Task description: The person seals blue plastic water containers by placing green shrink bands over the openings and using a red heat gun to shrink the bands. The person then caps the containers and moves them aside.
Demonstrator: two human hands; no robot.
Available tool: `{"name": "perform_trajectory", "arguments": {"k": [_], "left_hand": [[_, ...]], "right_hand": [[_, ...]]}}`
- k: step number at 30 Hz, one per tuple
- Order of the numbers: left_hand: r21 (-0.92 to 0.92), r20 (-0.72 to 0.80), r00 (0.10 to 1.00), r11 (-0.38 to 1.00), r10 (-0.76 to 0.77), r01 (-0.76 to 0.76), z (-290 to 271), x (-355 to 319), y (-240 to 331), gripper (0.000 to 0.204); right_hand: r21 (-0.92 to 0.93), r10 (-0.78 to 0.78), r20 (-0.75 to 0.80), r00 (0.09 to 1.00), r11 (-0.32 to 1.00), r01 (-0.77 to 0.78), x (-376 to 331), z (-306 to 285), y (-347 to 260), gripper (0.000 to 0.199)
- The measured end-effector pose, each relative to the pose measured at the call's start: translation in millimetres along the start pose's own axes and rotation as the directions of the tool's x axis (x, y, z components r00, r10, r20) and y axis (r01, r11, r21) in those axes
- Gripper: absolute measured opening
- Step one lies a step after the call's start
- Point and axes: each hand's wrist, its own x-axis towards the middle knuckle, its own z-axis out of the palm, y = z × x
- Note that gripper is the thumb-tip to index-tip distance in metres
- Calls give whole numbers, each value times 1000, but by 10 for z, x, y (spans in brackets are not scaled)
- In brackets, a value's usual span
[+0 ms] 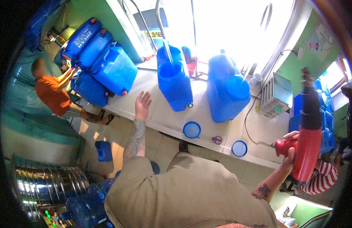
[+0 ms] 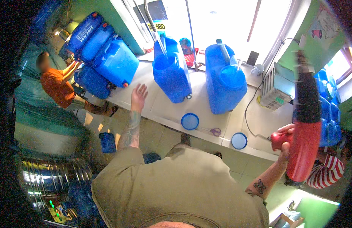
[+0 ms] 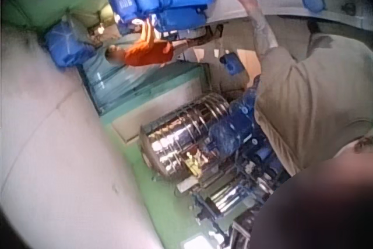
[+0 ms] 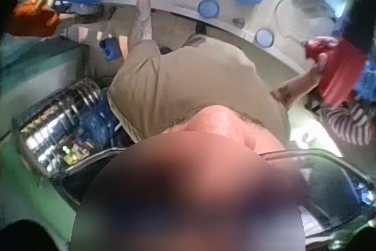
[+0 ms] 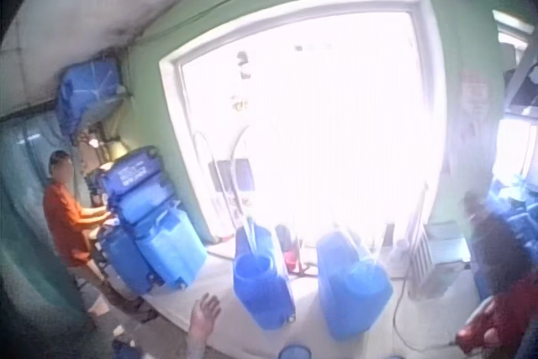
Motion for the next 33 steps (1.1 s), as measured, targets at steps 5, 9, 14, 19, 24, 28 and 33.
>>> {"name": "perform_trajectory", "arguments": {"k": [5,9,14,19,24,28,33], "left_hand": [[212,142,986,970,89,-118,549,1402,526,55],[396,300,944,883,135,-253,1078,2474,608,48],[298,519,844,898,134,-325,1476,3354,553,51],[514,558,830,792,-15,-331,1619,3293,601,67],[540,549,835,783,-48,-310,1669,3239,671,70],[655,547,827,683,-132,-324,1619,3431,675,65],[473,582,800,862,-148,-184,1605,3490,749,57]], "right_hand": [[80,425,23,905,902,-425,36,1178,-102,60],[338,465,113,878,813,-474,707,2279,214,45],[318,614,90,784,728,-607,1518,3404,607,50],[312,670,177,721,656,-687,1899,4034,899,54],[298,661,228,715,652,-698,2004,4251,1052,55],[283,673,221,706,649,-706,2031,4250,1068,55],[286,658,229,717,659,-696,2032,4197,1059,54]]}}
